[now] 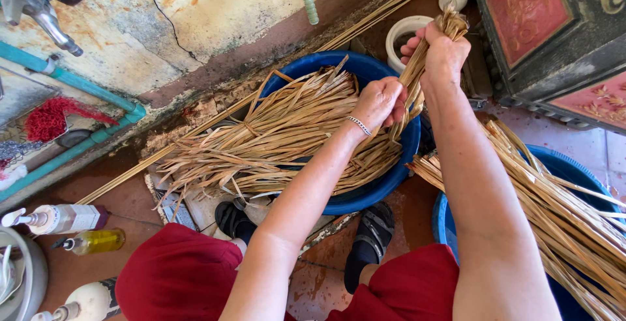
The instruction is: The person sits on a tiled floor and repeatedly pulls thin strips from dried plant stalks, separating the usable fibers from the outer sheath. The separated strips are placed into a blue basin while the discarded sheaths are set aside.
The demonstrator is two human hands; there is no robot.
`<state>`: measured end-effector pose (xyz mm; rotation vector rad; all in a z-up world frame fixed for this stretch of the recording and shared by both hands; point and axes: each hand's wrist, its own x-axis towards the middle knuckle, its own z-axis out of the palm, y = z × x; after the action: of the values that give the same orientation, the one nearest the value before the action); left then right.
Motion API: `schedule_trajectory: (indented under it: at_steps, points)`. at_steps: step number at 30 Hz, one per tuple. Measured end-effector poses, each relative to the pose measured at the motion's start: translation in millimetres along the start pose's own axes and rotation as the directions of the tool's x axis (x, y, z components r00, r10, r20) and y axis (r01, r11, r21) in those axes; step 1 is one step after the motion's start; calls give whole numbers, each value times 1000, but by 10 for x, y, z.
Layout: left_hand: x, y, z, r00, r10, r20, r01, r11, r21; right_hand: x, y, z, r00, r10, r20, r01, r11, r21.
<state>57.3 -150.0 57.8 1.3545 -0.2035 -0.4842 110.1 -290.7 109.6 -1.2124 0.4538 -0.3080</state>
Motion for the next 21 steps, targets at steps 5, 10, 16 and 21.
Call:
schedule_trajectory:
  at_steps: [5,10,16,21]
  points:
    - [-237,-68,154,998,4,61,0,998,-61,298,56,-208,995,-22,-101,24,1000,18]
    - [-686,-118,77,996,-37,87,40,998,-42,428,23,-291,985,-52,-163,54,999,7]
    - [-1131,-112,7,993,-81,84,86,995,-49,456,35,-354,968,-85,-237,81,996,-25]
    - [-1419,-247,-59,992,-65,108,73,995,-67,606,-34,-512,950,-58,-306,99,988,119]
